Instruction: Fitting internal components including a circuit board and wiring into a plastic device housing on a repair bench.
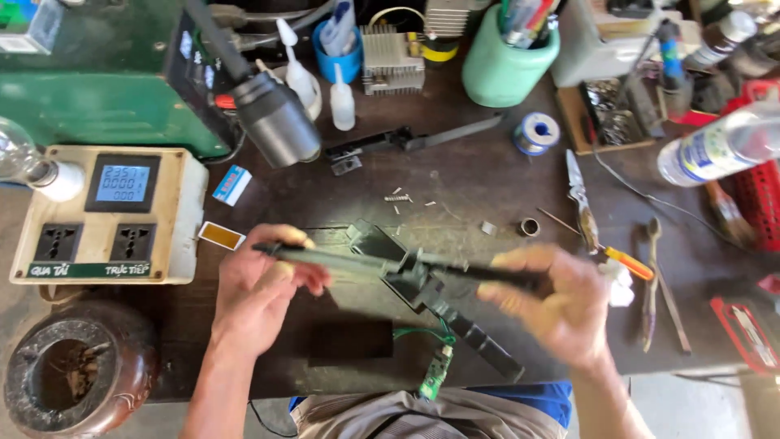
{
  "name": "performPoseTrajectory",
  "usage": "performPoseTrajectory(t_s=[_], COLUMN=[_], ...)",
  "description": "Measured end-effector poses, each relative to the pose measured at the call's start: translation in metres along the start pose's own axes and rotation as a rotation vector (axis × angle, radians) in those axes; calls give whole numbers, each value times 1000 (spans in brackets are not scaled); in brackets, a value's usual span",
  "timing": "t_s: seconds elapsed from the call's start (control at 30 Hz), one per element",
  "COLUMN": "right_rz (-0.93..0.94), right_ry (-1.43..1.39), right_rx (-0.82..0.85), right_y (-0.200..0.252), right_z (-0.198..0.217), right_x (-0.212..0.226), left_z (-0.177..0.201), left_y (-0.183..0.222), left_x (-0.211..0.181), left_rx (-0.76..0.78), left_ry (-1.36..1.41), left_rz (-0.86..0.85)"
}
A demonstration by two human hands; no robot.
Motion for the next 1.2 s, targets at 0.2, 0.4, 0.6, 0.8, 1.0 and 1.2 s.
performPoseTrajectory(t_s=[0.2,0.4,0.6,0.8,1.0,1.2], right_rz=[170,82,98,184,299,15], right_ry=[62,-132,110,199,278,274], right_rx=[-59,-411,-326,-434,-373,-388], right_y=[63,137,173,153,149,162], right_z=[1,13,-14,-27,-27,-18], right_x=[48,58,25,45,41,7], left_z=[-8,15,89,119,78,49], left_y=[48,113,182,213,211,196], left_x=[3,-11,32,61,59,56], left_rx=[-124,-336,-542,-572,-859,-605], left_ry=[88,139,174,212,-74,27], left_rz=[17,-196,-122,-301,81,-115])
Point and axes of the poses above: each hand's wrist, its own y-axis away from the middle knuckle, its own z-axis out of the back of the hand, x = y × z, the point moved 6 cm from there along -y, towards the middle knuckle, and after that the axes turned 10 degrees about -x, right-handed, at the moved point
